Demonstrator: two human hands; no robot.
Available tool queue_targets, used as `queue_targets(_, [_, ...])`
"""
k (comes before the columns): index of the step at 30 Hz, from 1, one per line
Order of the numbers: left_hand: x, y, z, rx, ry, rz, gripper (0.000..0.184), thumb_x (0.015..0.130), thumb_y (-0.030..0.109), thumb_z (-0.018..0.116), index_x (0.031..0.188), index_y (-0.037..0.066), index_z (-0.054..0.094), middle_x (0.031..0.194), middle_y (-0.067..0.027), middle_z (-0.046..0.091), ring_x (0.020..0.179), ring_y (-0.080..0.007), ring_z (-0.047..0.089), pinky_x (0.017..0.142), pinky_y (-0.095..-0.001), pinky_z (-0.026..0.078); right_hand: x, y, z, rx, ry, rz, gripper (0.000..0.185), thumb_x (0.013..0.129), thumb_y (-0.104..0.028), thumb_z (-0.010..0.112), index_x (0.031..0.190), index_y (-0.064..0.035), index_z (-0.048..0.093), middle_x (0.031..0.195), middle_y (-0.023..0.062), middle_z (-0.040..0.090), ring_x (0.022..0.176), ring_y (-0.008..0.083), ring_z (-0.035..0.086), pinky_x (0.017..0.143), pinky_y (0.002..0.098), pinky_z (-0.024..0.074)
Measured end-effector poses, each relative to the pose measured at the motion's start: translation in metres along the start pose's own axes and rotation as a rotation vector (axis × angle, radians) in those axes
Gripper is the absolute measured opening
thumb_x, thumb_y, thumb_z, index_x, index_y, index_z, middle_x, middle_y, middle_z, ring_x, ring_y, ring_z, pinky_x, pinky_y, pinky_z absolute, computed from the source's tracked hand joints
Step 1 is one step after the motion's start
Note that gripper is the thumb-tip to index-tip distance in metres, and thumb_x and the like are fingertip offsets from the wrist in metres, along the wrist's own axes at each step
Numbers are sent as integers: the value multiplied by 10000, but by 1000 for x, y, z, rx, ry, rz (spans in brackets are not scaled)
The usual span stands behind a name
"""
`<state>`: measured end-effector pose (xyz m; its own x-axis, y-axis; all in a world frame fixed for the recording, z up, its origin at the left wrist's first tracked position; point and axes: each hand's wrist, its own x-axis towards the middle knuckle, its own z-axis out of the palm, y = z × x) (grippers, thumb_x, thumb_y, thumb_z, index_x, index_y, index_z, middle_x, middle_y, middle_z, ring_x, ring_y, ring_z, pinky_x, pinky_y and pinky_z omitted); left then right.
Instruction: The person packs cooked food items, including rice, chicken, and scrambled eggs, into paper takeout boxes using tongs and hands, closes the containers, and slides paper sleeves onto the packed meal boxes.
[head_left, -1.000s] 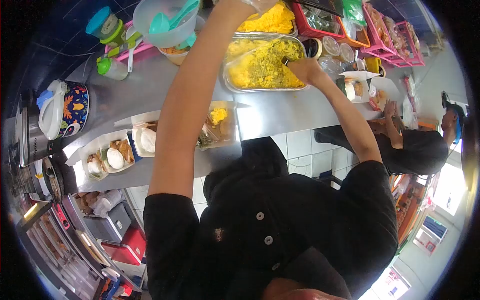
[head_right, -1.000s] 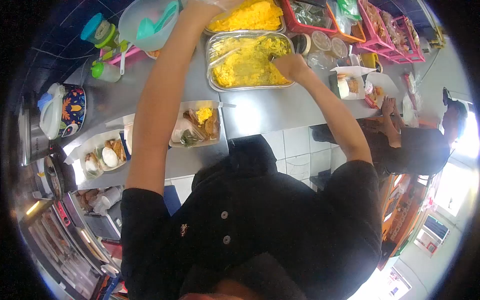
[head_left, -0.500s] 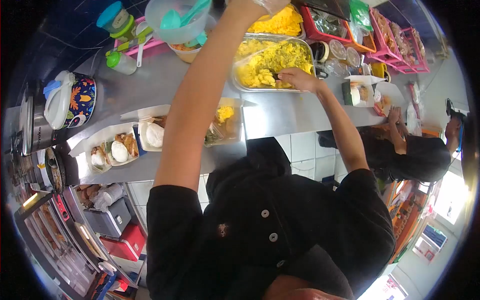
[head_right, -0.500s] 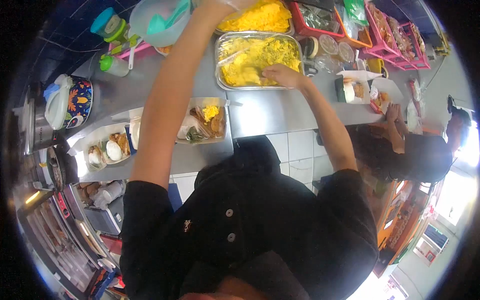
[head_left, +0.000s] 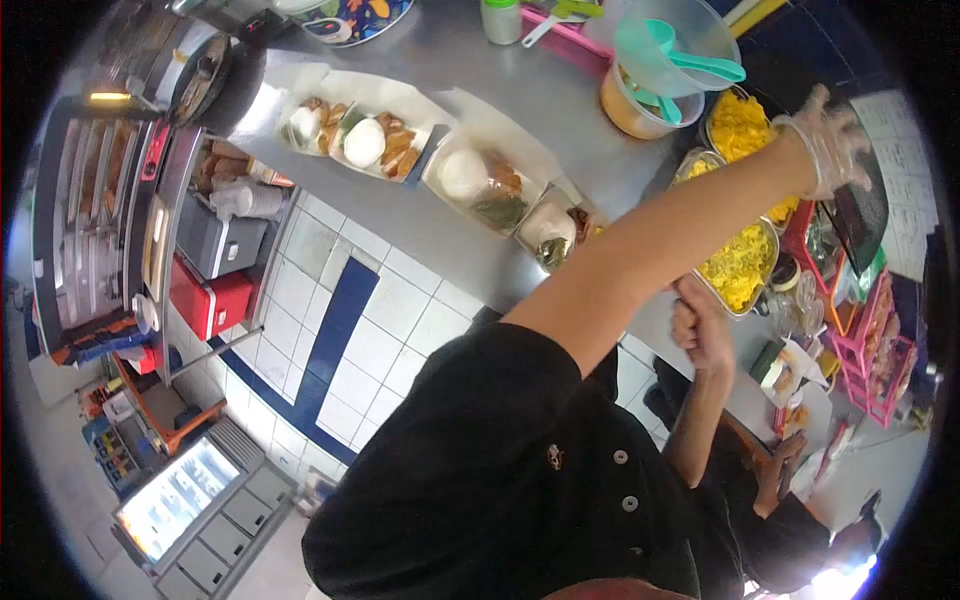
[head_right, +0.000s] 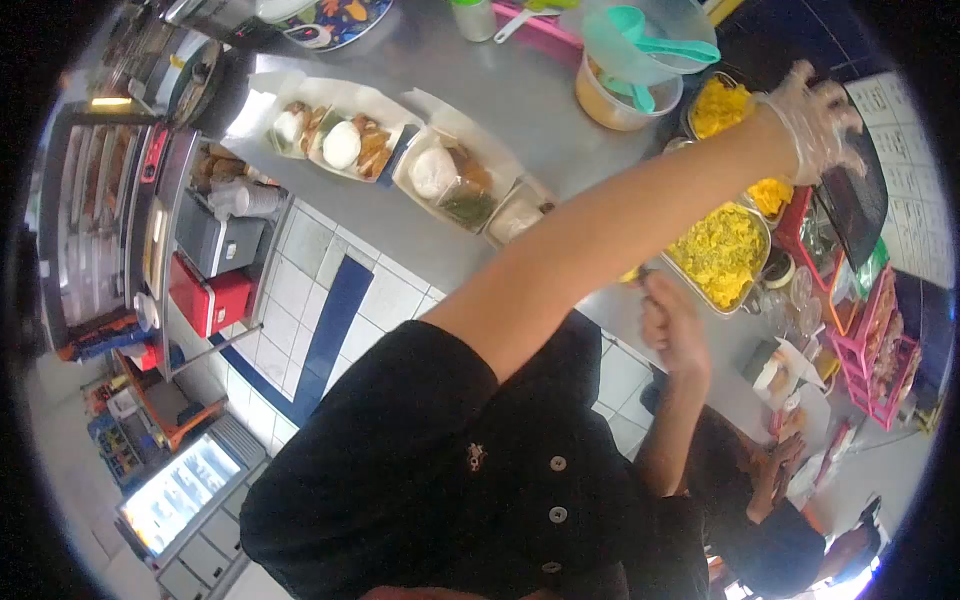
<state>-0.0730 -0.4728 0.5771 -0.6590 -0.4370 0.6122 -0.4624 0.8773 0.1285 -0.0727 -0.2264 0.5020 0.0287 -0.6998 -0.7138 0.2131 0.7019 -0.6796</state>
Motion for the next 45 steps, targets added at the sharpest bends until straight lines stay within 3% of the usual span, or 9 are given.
queue_targets(2, [-3, 2, -5, -3, -40, -9, 498, 927, 374, 645, 1383, 539, 537, 1582, 14, 400, 1491, -282, 286, 1154, -677, 156, 16, 25, 24, 52, -70, 100, 269, 1040, -309, 559, 1088, -49, 608, 561, -77, 289, 391, 33, 230, 341, 224, 184])
queue_targets(6, [-3, 3, -6, -28, -46, -8, 484, 954, 324, 606, 1389, 525, 541, 1584, 4, 397, 1500, -285, 273, 1156, -675, 150, 41, 37, 105, 477, 48, 150, 258, 1045, -306, 551, 1164, -87, 618, 847, 28, 690, 707, 150, 651, 593, 347, 516])
queue_targets(9, [-1, 2, -9, -44, -55, 0, 476, 965, 304, 585, 1392, 511, 546, 1580, -1, 403, 1501, -288, 271, 1157, -674, 153, 65, 28, 134, 485, -33, 92, 240, 1035, -282, 554, 1173, -96, 616, 889, 49, 676, 762, 180, 657, 637, 373, 523])
queue_targets(18, [0, 2, -12, -44, -60, -14, 487, 942, 344, 635, 1389, 513, 544, 1585, -2, 393, 1506, -288, 261, 1157, -673, 153, 136, 55, 170, -1158, 229, -665, 220, 1003, -213, 563, 1198, -121, 608, 1013, 110, 634, 926, 270, 674, 767, 450, 544])
queue_targets(22, [-1, 2, -7, -37, -50, -12, 503, 925, 370, 660, 1389, 521, 539, 1585, 4, 389, 1508, -286, 255, 1157, -670, 158, 143, 69, 179, -1740, 405, -866, 304, 940, -175, 583, 1241, -134, 581, 930, 99, 570, 881, 305, 661, 774, 497, 538])
queue_targets(33, [2, -1, 0, -8, 24, 12, 535, 860, 368, 721, 1349, 521, 567, 1546, 10, 435, 1479, -285, 295, 1120, -687, 213, 132, 79, 166, -1634, 457, -1047, 405, 926, -133, 567, 1330, -116, 559, 1069, 127, 591, 954, 328, 659, 800, 468, 568])
queue_targets(37, [7, -6, 7, -189, 145, 149, 518, 838, 273, 710, 1336, 376, 612, 1460, -56, 501, 1396, -291, 396, 1079, -603, 328, 133, 80, 162, -1575, 381, -968, 373, 933, -134, 567, 1304, -98, 584, 1051, 157, 620, 921, 347, 666, 789, 460, 570])
queue_targets(39, [4, -7, -23, -140, 47, 165, 545, 832, 193, 716, 1357, 294, 609, 1444, -117, 483, 1384, -314, 393, 1110, -560, 319, 122, 79, 153, -1515, 319, -898, 359, 936, -135, 567, 1291, -90, 597, 1042, 171, 635, 905, 357, 670, 783, 456, 571])
queue_targets(45, [13, 11, -28, -112, -34, 53, 634, 771, 200, 782, 1364, 331, 599, 1451, -82, 455, 1407, -335, 357, 1155, -556, 270, -17, 28, 74, -760, 202, -753, 236, 954, -179, 594, 1137, -57, 679, 906, 203, 682, 793, 372, 681, 733, 454, 549])
